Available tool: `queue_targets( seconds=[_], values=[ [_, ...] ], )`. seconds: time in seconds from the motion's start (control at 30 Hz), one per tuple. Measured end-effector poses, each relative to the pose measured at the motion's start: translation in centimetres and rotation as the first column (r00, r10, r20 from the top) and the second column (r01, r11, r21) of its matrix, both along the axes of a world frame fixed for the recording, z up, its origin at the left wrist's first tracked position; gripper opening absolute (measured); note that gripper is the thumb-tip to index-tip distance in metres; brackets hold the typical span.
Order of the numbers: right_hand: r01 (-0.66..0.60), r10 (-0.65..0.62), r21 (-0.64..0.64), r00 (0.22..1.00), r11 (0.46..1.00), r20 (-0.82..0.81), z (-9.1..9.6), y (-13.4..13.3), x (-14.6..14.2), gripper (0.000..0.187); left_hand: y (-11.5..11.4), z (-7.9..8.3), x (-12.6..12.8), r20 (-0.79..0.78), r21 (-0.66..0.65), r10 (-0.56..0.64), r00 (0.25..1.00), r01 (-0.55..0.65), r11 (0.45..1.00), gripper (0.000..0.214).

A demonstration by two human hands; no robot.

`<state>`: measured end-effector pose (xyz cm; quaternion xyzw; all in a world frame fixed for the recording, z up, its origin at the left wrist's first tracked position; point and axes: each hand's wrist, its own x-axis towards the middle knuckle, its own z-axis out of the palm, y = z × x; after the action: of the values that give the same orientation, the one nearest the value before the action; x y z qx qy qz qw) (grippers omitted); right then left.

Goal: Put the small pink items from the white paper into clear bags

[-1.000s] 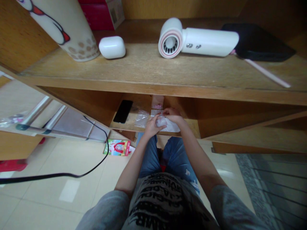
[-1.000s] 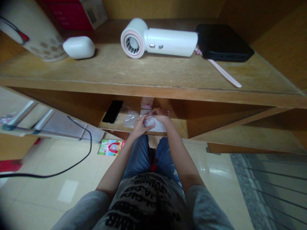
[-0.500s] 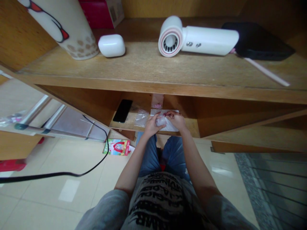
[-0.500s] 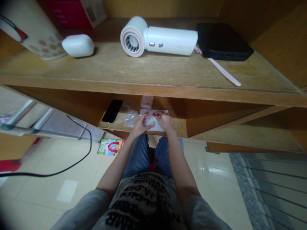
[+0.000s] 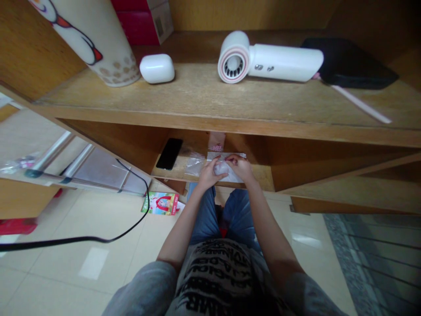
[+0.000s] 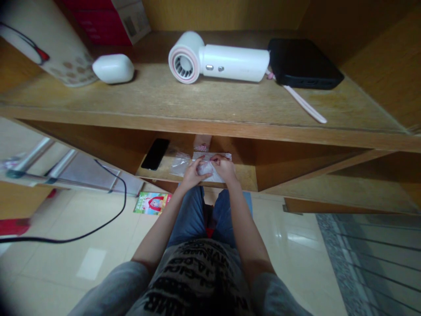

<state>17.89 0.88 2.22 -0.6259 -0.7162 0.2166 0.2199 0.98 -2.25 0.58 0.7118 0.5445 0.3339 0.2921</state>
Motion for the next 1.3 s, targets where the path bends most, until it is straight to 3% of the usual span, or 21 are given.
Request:
queue_targets(
  seconds=[0.33,0.57,0.73,0.93,1.3],
  values=[
    [-0.01,0.0,-0.072,0.991,0.997,-0.136,-0.5,-1.3,0.6,0.029,0.0,-0.2,0.0,0.011,0.019,0.007,1.0,-0.007,1.0,0.073],
    [0.103,-0.103,-0.02,0.994,0.995,-0.036,0.1,-0.2,2.5,0.023,0.0,-0.4,0.1,0.021,0.024,0.014,1.0,-0.014,1.0,0.074],
    [0.163,-0.159,-0.051,0.984,0.985,0.078,0.4,1.5,2.3,0.024,0.0,-0.4,0.0,0.029,0.034,0.005,1.0,-0.006,0.999,0.074],
    [0.114,-0.09,-0.117,0.977,0.987,0.191,0.6,3.1,1.9,0.024,-0.1,0.2,0.0,0.017,-0.026,0.007,1.0,-0.006,1.0,0.076],
    [0.079,-0.045,-0.147,0.974,0.986,0.22,0.8,3.6,1.7,0.023,-0.2,0.3,0.1,-0.003,-0.017,0.012,1.0,-0.012,1.0,0.077]
  ],
)
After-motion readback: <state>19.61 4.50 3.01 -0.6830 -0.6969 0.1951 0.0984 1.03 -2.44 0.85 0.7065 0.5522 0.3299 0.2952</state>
